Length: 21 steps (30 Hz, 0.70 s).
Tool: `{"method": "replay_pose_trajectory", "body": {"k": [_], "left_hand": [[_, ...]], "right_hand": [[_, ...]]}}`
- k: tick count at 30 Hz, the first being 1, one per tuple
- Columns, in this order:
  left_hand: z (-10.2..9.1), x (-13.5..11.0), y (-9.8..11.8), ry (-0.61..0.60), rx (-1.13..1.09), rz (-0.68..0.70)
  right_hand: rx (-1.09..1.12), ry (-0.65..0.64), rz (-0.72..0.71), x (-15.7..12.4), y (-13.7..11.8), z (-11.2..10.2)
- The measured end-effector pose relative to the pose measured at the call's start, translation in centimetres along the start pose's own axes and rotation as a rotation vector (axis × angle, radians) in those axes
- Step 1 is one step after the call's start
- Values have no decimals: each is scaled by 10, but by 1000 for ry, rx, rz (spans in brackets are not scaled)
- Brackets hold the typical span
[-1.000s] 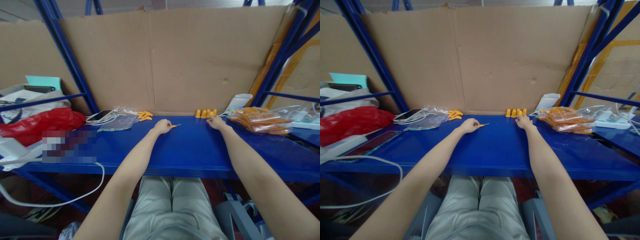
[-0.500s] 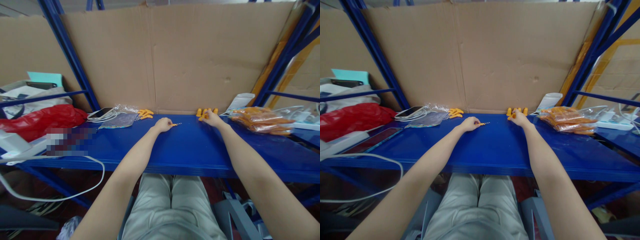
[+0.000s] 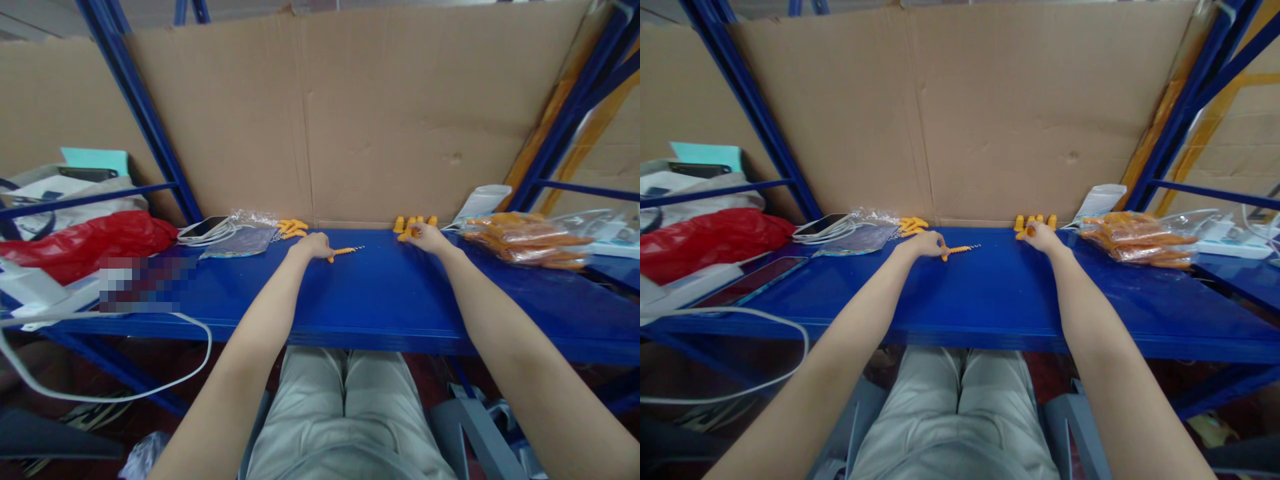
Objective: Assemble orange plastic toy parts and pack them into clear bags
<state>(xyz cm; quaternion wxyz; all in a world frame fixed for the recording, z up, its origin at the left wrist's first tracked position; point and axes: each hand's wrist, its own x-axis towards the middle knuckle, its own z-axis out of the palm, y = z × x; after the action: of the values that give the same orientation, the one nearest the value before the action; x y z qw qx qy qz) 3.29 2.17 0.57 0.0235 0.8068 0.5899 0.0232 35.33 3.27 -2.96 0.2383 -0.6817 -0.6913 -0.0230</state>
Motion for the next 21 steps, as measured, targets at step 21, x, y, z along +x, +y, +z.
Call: {"method": "replay_pose_trajectory", "body": {"k": [21], "left_hand": [[32, 19, -2, 273, -136, 67]], "right_hand": [[228, -86, -38, 10, -1, 7]]}}
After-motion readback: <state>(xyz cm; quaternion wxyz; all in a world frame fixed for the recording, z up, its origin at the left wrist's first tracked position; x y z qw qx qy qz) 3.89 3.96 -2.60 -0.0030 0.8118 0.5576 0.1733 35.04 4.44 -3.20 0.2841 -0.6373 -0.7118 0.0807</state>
